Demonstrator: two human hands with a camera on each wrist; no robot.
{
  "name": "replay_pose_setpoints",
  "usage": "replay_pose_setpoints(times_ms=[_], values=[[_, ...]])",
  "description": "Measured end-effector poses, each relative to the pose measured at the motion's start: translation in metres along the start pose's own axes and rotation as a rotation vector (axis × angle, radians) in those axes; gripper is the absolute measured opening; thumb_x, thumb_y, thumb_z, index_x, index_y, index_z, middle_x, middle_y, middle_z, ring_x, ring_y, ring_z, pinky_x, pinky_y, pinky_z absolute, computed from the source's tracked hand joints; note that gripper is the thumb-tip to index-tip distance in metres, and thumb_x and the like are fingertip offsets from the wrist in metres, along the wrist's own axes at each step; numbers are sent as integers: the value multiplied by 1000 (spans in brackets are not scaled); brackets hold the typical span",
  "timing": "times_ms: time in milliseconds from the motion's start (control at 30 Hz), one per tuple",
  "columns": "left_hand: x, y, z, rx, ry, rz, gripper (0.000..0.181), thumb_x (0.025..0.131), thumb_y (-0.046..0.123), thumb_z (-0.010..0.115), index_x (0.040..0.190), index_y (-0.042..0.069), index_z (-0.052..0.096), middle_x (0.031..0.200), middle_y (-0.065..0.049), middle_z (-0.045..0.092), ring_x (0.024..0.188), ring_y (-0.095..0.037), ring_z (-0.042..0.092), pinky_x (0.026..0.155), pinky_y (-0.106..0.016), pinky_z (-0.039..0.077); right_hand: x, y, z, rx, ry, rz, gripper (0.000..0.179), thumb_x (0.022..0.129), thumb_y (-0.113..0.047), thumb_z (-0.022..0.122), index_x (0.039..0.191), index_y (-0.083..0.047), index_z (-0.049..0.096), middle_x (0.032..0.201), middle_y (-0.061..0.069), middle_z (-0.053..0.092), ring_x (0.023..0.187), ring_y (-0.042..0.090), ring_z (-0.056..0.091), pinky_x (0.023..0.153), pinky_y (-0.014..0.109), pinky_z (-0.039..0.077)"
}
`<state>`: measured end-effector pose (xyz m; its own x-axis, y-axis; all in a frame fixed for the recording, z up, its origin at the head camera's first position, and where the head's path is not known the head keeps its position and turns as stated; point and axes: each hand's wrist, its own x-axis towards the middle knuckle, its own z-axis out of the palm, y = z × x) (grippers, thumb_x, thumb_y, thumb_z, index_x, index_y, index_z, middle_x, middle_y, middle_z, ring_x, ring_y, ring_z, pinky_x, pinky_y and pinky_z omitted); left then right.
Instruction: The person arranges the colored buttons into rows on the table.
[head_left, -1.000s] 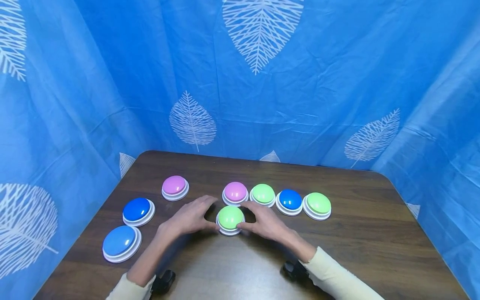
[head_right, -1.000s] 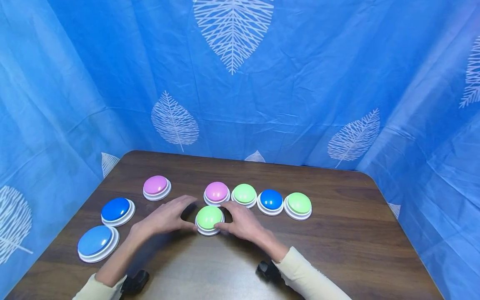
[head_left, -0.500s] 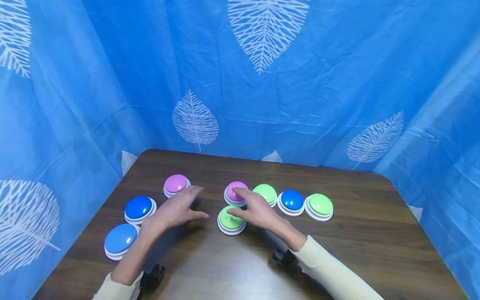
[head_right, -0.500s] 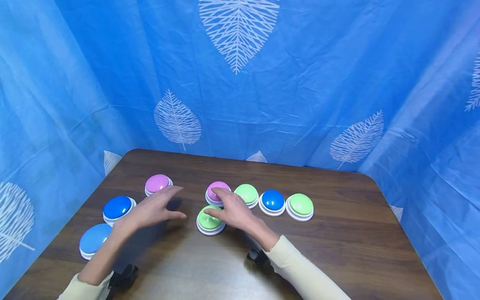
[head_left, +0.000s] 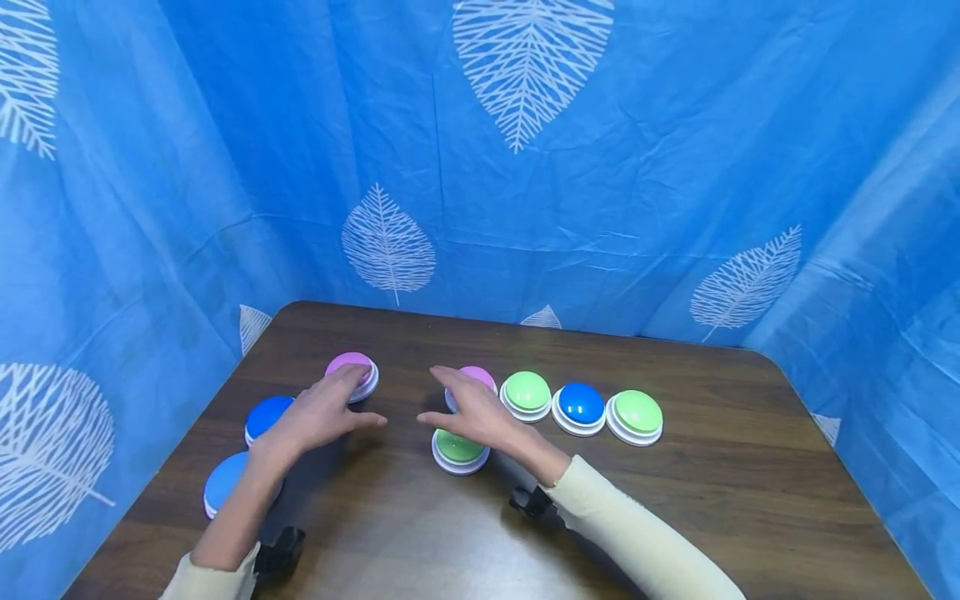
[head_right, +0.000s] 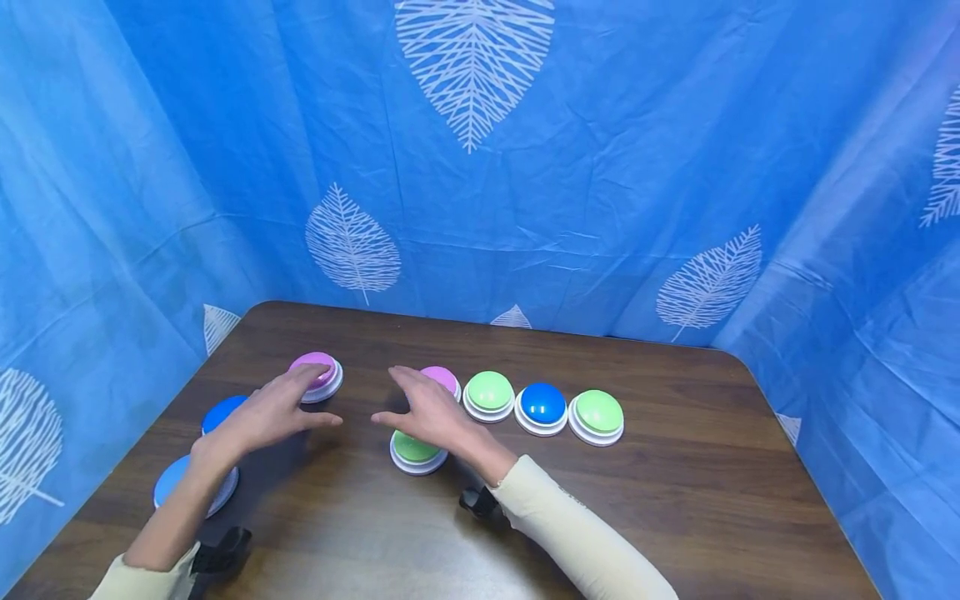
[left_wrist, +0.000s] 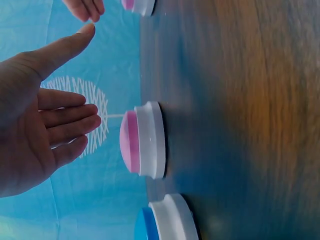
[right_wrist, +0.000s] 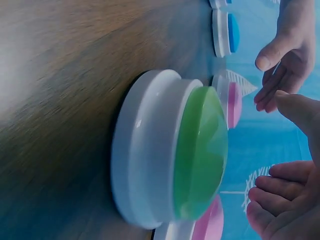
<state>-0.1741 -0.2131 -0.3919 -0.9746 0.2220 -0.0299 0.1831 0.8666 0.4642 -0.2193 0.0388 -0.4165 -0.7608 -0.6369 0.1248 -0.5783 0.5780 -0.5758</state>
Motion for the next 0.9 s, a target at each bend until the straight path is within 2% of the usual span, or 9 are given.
replay_pose_setpoints(times_ms=[167, 367, 700, 900], values=[[1, -9, -3, 16, 17, -23, 89, 82, 38, 81, 144, -9, 38, 143, -31, 43, 129, -49, 43, 99, -67, 38, 12, -8, 7, -15, -5, 2, 76, 89, -43, 72, 147, -2, 45, 149, 12, 46, 138, 24, 42, 112, 38, 35], [5, -19, -6, 21, 34, -25, 90, 81, 37, 82, 142, -12, 37, 137, -33, 46, 122, -48, 48, 97, -65, 42, 29, -18, 17, -54, -30, 5, 77, 90, -47, 71, 147, -3, 44, 150, 9, 46, 138, 21, 42, 112, 35, 35], [13, -36, -9, 19, 18, -72, 88, 79, 34, 84, 139, -12, 39, 132, -33, 48, 117, -48, 49, 94, -67, 42, 54, -29, 32, -116, -58, 39, 74, 90, -46, 70, 147, -5, 46, 149, 9, 47, 137, 21, 44, 110, 37, 37], [20, -43, -12, 34, -16, -111, 89, 78, 35, 84, 139, -12, 39, 132, -34, 47, 119, -50, 48, 95, -67, 42, 68, -30, 40, -139, -77, 76, 75, 90, -48, 70, 147, -5, 45, 149, 9, 48, 136, 21, 45, 109, 36, 39]])
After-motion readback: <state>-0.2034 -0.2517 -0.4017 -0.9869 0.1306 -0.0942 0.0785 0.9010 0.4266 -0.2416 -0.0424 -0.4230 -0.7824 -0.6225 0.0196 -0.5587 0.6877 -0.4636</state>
